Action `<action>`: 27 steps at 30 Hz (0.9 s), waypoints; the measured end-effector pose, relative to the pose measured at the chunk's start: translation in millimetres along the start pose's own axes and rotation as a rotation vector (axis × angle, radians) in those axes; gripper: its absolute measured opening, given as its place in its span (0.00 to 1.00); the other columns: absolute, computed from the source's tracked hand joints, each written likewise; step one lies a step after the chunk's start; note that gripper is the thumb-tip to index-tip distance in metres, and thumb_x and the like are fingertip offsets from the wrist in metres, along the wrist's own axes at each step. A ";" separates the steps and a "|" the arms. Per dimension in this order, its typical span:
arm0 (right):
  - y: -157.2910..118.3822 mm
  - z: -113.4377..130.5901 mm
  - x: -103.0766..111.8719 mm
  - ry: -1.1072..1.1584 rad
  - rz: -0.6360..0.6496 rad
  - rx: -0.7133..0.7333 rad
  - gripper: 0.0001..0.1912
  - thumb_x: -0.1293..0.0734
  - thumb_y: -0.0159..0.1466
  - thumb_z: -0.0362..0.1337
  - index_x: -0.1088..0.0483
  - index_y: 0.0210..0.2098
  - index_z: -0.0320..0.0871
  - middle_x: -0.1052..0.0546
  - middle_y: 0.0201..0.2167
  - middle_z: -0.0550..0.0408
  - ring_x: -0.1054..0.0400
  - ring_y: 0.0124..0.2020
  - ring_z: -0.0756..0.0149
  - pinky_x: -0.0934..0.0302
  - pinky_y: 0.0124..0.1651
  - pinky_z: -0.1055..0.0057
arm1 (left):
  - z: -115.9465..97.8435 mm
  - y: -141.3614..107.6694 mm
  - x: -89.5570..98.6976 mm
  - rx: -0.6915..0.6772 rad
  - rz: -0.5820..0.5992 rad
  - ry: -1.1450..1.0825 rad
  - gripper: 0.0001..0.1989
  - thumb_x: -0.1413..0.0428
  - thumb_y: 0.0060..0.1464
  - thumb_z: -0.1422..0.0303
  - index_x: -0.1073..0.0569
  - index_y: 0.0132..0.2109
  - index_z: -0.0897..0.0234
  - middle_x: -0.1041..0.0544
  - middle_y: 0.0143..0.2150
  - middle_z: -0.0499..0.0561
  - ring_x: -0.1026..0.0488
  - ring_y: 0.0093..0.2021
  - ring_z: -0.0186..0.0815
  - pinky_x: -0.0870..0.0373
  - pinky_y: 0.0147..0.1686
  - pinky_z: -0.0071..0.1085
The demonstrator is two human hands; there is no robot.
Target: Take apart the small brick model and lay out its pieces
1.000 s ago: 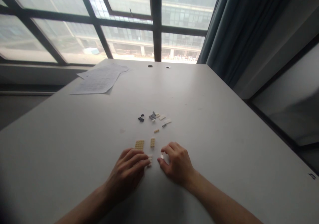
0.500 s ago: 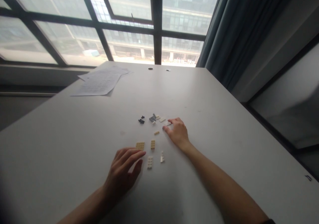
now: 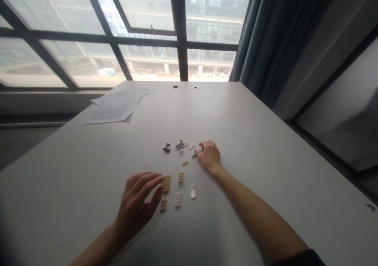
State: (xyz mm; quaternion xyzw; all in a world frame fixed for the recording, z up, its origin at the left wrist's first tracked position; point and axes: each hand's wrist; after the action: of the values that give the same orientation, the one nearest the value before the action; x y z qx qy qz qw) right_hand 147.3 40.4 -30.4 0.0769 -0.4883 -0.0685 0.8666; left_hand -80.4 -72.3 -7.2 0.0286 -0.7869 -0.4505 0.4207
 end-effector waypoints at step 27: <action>-7.7 -2.5 -7.7 0.065 -0.119 0.001 0.08 0.34 0.57 0.35 0.27 0.36 0.41 0.24 0.36 0.49 0.34 0.41 0.58 0.41 0.48 0.66 | 62.3 118.5 -110.5 -0.146 0.695 0.146 0.08 0.48 0.57 0.73 0.27 0.43 0.62 0.25 0.48 0.56 0.35 0.52 0.44 0.43 0.52 0.43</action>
State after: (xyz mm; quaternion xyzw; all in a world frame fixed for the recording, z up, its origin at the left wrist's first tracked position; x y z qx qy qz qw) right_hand 145.2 34.5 -39.7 0.1086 -0.4547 -0.1172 0.8762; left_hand -12.5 87.4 -5.6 -0.2389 -0.6833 -0.3323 0.6046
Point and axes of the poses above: each hand's wrist, its own y-axis towards the middle knuckle, its own x-axis out of the back of the hand, z = x × y
